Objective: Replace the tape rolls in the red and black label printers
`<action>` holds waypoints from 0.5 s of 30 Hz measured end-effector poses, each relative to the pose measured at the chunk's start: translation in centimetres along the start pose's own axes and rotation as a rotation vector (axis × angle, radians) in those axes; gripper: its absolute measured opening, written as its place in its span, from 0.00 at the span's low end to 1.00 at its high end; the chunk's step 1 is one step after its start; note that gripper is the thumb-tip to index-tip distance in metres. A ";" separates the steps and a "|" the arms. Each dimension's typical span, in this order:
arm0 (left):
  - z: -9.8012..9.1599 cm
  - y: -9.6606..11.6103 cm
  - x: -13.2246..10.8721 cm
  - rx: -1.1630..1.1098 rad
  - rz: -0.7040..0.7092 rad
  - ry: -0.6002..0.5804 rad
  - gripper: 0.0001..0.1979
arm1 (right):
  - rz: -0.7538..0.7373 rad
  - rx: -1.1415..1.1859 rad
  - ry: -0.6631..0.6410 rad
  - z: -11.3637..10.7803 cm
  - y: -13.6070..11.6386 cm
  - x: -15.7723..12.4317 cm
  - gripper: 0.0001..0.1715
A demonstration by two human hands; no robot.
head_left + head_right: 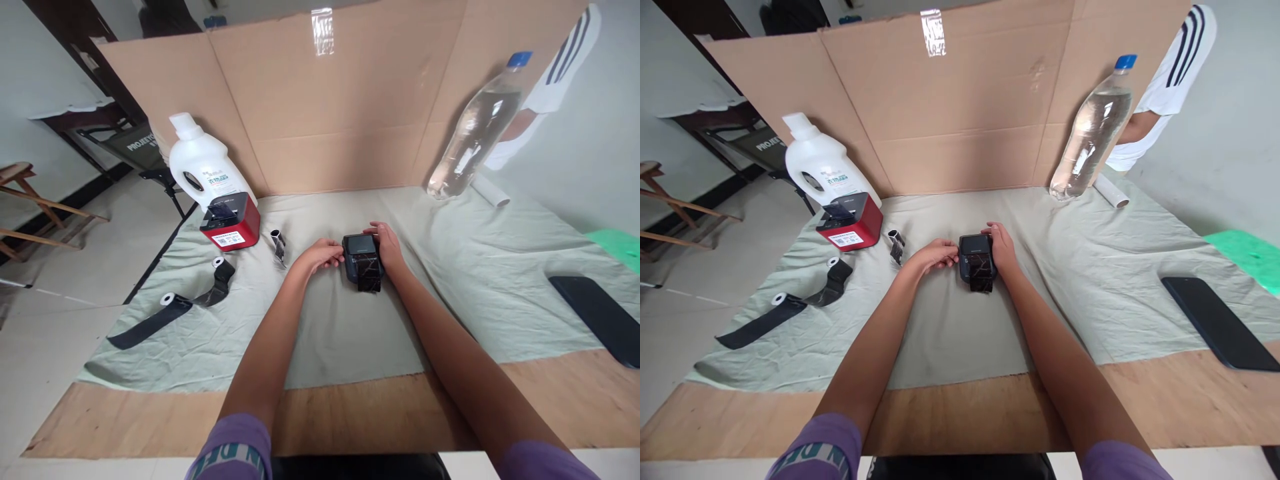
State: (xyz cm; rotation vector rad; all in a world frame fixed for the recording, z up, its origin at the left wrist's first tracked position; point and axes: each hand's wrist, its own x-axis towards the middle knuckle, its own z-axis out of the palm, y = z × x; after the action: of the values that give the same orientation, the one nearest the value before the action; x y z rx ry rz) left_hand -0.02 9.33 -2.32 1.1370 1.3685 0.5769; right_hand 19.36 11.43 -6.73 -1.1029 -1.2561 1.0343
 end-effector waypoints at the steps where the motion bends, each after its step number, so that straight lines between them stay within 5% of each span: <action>1: 0.0 0.1 -0.1 0.000 -0.001 0.002 0.08 | -0.001 0.000 0.003 0.0 0.0 0.0 0.30; 15: -0.1 0.0 -0.1 0.004 -0.002 0.006 0.12 | -0.022 -0.054 0.006 -0.2 0.2 0.0 0.29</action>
State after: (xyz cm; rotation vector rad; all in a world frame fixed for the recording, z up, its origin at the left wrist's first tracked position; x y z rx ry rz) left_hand -0.13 9.23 -2.29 1.1381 1.3757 0.5767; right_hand 19.61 11.44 -6.90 -1.1307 -1.2951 0.9844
